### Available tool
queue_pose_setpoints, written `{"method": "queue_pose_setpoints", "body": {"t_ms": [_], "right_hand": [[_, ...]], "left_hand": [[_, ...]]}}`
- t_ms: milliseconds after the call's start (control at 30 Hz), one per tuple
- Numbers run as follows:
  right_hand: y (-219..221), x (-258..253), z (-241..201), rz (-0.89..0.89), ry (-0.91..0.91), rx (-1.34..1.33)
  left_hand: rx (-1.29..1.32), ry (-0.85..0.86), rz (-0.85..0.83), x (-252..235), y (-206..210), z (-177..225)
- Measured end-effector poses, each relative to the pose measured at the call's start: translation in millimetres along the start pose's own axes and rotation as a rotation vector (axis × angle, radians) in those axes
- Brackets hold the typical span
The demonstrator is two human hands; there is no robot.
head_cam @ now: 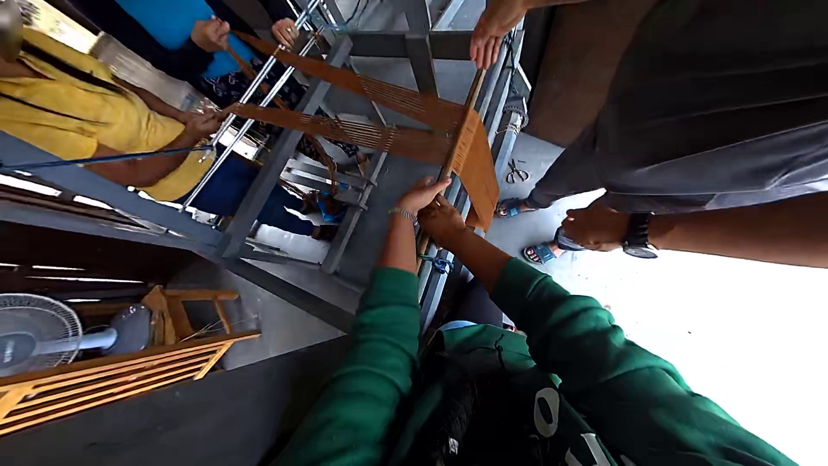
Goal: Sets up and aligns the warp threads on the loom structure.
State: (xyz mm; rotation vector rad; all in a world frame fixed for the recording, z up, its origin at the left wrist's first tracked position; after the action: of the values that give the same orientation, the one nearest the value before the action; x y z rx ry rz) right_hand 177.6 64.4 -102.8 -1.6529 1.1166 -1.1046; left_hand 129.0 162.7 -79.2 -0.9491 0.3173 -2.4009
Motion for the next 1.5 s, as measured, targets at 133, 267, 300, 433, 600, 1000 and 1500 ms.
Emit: {"method": "queue_pose_setpoints", "body": {"t_ms": [133, 267, 300, 433, 600, 1000, 1500], "right_hand": [[-5.3, 2.5, -3.1, -0.070, 0.040, 0.012], [-2.4, -0.7, -2.2, -0.038, 0.052, -0.027], [-1.6, -1.5, -3.2, -0.003, 0.049, -0.029], [2.2, -10.1, -3.3, 0.059, 0.050, 0.002], [12.9, -14.0, -4.5, 0.141, 0.012, 0.014], [54.3, 39.7, -17.6, 0.699, 0.259, -1.024], [31.4, -15.0, -36.2, 0.203, 0.574, -1.114]], "left_hand": [[-0.200, -0.254, -0.054, -36.7, 5.9, 29.9], [-0.284, -0.221, -0.023, -48.1, 10.7, 28.0], [-0.292, -0.212, -0.035, -48.0, 9.1, 26.8], [-0.364, -0.191, -0.076, -55.5, 0.9, 26.3], [-0.405, -0.193, -0.095, -60.5, -3.9, 20.3], [-0.288, -0.130, -0.038, -59.5, -1.3, 13.3], [-0.134, -0.093, -0.023, -59.9, 6.2, 10.3]]}}
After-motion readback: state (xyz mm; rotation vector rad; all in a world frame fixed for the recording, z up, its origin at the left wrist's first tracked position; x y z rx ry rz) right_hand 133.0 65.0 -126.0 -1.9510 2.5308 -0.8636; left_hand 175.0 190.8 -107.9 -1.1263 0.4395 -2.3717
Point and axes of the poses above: each hand's wrist, its own x-axis away from the middle knuckle, its own y-axis out of the palm, z = x × y, the point moved 1 cm from there along -x, towards the middle knuckle, and after that the axes turned 11 degrees about -z, right-handed, at the moved point
